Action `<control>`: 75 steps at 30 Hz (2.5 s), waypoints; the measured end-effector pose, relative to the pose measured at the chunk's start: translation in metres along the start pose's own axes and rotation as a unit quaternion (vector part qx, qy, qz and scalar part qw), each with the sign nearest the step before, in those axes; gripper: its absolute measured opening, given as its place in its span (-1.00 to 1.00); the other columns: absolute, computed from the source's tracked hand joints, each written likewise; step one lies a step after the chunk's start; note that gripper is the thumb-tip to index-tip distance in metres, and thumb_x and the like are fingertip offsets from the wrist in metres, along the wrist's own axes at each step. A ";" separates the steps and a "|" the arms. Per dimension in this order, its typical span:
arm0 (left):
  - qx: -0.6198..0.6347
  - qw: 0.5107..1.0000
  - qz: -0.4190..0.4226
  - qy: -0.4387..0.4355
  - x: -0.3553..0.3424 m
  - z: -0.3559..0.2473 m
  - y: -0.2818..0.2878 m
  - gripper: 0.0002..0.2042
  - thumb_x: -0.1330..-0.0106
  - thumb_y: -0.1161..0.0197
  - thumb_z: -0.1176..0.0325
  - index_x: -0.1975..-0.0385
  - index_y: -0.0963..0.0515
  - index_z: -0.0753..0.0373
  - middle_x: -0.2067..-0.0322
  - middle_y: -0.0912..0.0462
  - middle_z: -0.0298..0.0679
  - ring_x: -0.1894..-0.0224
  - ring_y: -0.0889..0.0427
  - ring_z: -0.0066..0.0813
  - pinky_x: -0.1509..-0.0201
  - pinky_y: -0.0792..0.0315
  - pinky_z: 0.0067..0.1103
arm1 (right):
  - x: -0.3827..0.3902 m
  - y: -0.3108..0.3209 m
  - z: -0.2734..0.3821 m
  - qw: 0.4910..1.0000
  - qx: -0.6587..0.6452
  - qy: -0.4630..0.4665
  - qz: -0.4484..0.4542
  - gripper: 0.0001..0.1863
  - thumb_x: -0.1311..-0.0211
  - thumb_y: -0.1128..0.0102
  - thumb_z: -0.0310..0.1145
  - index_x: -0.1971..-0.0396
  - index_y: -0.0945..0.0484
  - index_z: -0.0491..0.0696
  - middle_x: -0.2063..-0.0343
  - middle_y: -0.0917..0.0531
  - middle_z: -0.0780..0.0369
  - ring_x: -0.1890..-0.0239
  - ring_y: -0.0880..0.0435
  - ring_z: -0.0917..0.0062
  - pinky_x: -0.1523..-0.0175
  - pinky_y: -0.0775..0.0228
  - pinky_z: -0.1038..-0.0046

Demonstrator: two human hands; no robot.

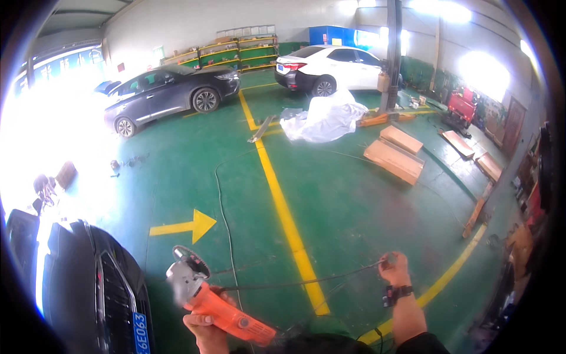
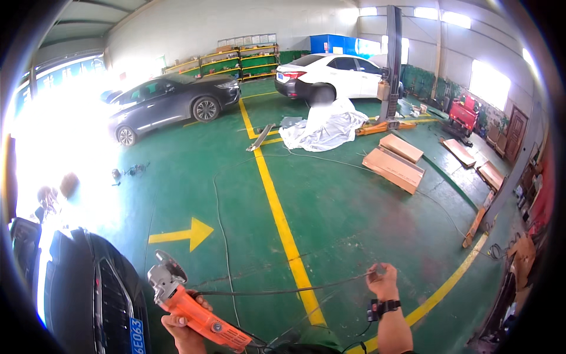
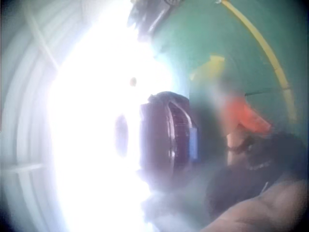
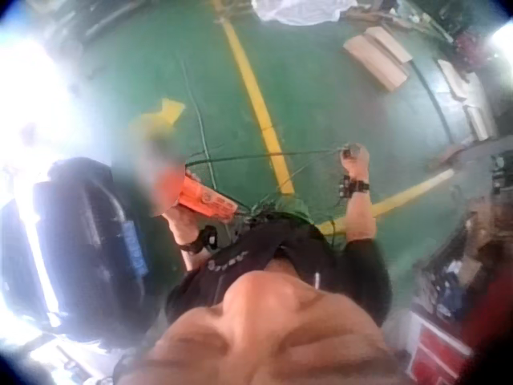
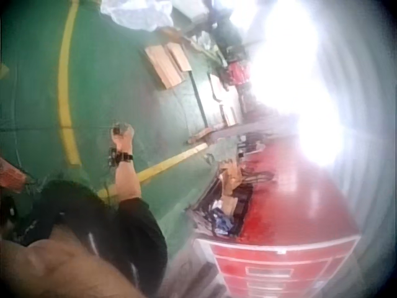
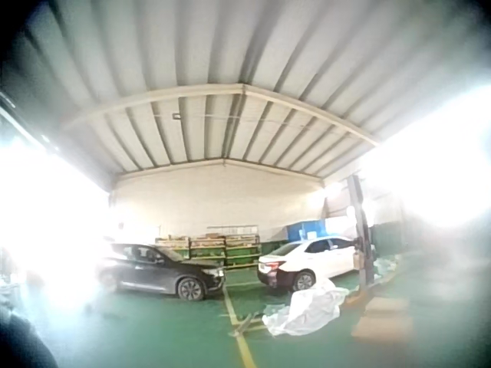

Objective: The person picks up a grinding wheel from a shelf, attaches it to an angle grinder, and then uses the grinder to sharpen a metal tool while holding the tool against the underside of a car.

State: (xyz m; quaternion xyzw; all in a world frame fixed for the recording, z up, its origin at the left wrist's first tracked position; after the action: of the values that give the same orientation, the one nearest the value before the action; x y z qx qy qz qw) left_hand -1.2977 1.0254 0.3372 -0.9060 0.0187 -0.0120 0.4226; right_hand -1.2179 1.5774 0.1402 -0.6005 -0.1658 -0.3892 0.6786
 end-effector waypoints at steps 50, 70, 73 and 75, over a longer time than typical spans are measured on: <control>-0.188 0.977 -0.078 -0.062 -1.313 0.008 0.035 -0.26 -0.13 -0.19 -0.09 -0.22 -0.37 0.34 0.00 -0.58 -0.02 0.01 -0.62 -0.06 -0.04 -0.58 -0.19 | -0.740 -1.174 -0.418 0.443 0.654 0.436 0.431 -0.81 -0.42 -0.13 -0.27 0.30 -0.56 -0.08 0.52 -0.57 0.14 0.50 -0.58 0.25 0.39 -0.43 0.31; -0.083 0.991 -0.048 0.096 -1.883 0.006 0.019 -0.17 0.49 -0.24 0.43 -0.08 -0.45 0.39 0.17 -0.60 -0.01 0.09 -0.61 0.01 -0.10 -0.52 -0.21 | -1.029 -1.552 -0.695 0.358 0.657 0.283 0.601 -0.58 -0.33 -0.22 -0.13 -0.03 -0.54 -0.10 0.21 -0.67 0.08 0.11 -0.65 0.20 0.04 -0.53 0.27; -0.065 0.977 0.003 0.202 -1.974 0.014 -0.002 -0.14 0.56 -0.29 0.47 -0.08 -0.46 0.38 0.15 -0.61 -0.01 0.06 -0.60 -0.02 -0.09 -0.52 -0.25 | -1.096 -1.628 -0.677 0.575 0.602 0.158 0.530 -0.45 -0.40 -0.18 -0.04 -0.20 -0.43 -0.11 -0.04 -0.60 0.14 -0.11 -0.57 0.41 -0.17 -0.40 0.37; -0.076 0.974 0.047 0.208 -2.029 0.013 -0.010 -0.13 0.58 -0.29 0.47 -0.07 -0.46 0.38 0.14 -0.61 -0.01 0.07 -0.60 -0.02 -0.08 -0.52 -0.26 | -1.134 -1.681 -0.696 0.621 0.542 0.110 0.555 -0.36 -0.40 -0.17 -0.01 -0.29 -0.32 -0.12 -0.12 -0.52 0.15 -0.17 -0.50 0.42 -0.22 -0.35 0.37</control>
State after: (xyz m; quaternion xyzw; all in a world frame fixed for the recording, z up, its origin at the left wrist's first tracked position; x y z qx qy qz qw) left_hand -3.3241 1.1309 0.3244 -0.9111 0.1498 -0.1788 0.3398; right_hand -3.3374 1.3339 0.3526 -0.0542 0.0945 0.1587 0.9813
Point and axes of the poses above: each hand's wrist, its own x-axis away from the middle knuckle, its own y-axis out of the back of the hand, z = x × y, the point moved 6 cm from there along -x, towards the middle knuckle
